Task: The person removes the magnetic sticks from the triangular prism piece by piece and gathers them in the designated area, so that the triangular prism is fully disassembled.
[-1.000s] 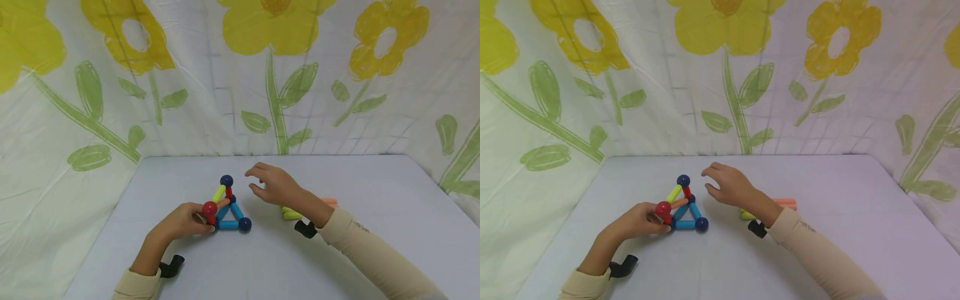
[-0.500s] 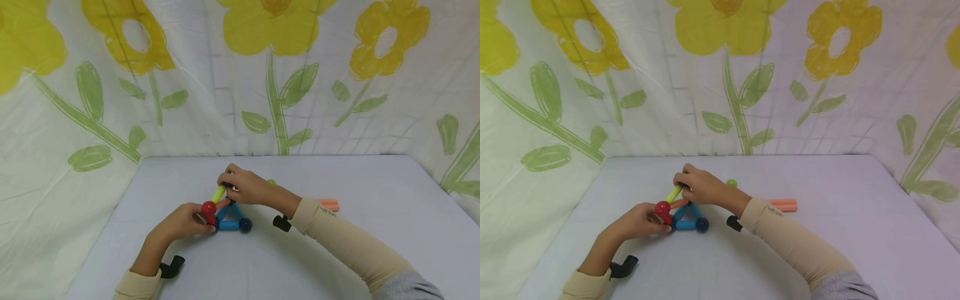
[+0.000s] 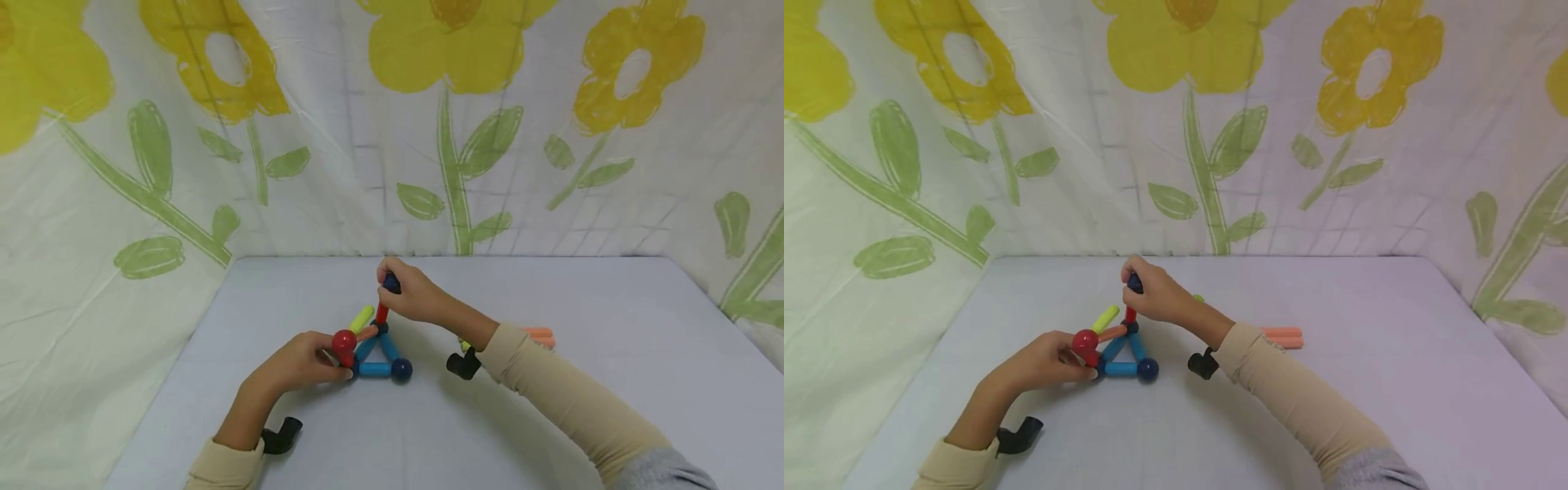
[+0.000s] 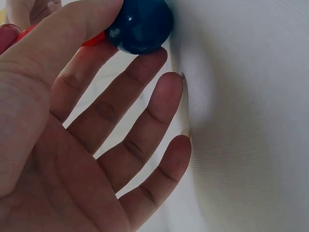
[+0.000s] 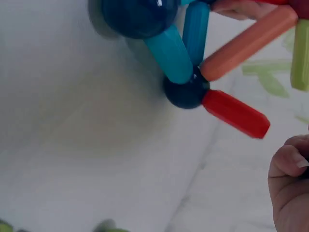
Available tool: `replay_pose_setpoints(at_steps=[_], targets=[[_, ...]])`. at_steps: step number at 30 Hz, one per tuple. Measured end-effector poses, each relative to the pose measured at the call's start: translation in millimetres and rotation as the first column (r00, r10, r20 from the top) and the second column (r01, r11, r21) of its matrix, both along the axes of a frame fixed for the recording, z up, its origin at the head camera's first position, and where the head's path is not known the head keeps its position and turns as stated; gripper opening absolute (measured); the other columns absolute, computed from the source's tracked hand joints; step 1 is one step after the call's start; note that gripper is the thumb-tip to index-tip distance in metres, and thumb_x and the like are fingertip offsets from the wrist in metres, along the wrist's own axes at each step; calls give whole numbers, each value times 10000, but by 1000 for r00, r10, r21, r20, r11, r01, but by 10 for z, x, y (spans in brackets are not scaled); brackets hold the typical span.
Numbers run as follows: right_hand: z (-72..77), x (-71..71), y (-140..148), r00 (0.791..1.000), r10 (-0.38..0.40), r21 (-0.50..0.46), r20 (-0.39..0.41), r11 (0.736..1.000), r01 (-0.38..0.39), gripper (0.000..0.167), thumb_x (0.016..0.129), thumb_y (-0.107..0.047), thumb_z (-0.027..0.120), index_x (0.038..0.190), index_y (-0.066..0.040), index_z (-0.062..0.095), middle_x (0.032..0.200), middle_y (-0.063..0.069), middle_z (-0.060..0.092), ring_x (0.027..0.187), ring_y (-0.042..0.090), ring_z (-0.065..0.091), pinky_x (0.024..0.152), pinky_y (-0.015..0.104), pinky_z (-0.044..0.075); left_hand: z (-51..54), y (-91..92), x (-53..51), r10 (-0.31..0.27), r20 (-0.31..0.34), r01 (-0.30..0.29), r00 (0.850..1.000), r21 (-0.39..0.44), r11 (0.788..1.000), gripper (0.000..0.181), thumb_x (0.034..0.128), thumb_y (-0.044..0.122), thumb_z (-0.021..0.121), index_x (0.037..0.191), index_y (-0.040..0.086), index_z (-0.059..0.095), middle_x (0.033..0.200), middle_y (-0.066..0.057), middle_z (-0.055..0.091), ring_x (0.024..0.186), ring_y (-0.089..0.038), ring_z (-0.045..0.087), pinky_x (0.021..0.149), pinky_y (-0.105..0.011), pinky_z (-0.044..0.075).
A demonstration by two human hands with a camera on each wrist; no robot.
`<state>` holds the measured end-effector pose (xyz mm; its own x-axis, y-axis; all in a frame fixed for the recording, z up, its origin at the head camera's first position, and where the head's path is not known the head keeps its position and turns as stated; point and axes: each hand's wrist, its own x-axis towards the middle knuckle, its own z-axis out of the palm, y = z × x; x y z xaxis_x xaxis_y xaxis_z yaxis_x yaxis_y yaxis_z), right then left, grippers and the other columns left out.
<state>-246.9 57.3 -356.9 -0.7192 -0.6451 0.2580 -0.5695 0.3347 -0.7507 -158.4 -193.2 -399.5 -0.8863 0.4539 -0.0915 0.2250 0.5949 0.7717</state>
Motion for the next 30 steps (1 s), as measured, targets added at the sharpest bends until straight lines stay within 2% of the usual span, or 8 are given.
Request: replay_pose_setpoints(at_steps=[2,7,10,13,16,20,24,30], targets=[[2,-47,59,1000,11,-17,8,1000,-11,157,934,-18,575,1053,-54,479,894,107,496,676,189,474,587,294,442,4,8,0,14,14,-14,1000,-1,1000,189,812,185,854,969,118,774,925,30,727,824,-164,675,758,-322,553],[-50,-172,323,999,31,57,-14,998,-30,230,883,34,583,1104,-27,566,1111,140,502,916,234,461,772,324,457,8,32,1,58,72,-58,996,-9,998,202,803,193,861,966,125,763,884,8,704,789,-185,649,712,-340,550],[-74,-225,522,1000,24,92,-8,995,-23,253,900,52,592,1143,-16,604,1166,167,509,966,267,499,814,348,498,11,38,5,69,82,-68,994,-17,998,205,802,195,862,967,132,757,871,4,689,779,-188,630,686,-341,542],[-106,-284,716,999,-16,136,-33,990,20,269,912,48,644,1174,-14,635,1165,156,559,981,278,569,814,369,538,12,41,8,70,70,-68,995,-31,997,216,802,205,863,978,140,756,889,5,685,784,-182,625,681,-339,539],[-139,-324,897,994,-70,215,-88,973,87,281,899,16,706,1173,-28,662,1137,115,625,984,263,602,796,376,539,18,44,10,74,65,-72,995,-41,997,226,802,214,863,988,143,756,902,3,685,788,-182,624,683,-340,538],[-186,-352,1096,986,-118,301,-120,942,149,316,865,-12,761,1168,-10,670,1106,106,659,971,258,608,769,390,530,26,45,15,81,68,-78,994,-48,996,225,803,215,862,987,144,755,904,8,684,789,-181,621,683,-333,536],[-231,-365,1230,985,-136,375,-106,912,166,332,843,-25,785,1148,24,663,1050,107,666,960,265,620,809,416,529,28,45,21,85,74,-82,994,-40,996,212,801,201,864,972,136,756,887,7,685,778,-182,623,676,-330,539],[-290,-364,1294,988,-142,460,-56,875,151,334,824,-105,826,1100,-19,657,1013,89,658,957,264,609,855,442,506,30,45,26,91,77,-88,993,-44,995,220,798,213,866,975,145,755,899,4,680,791,-186,620,677,-335,536]])
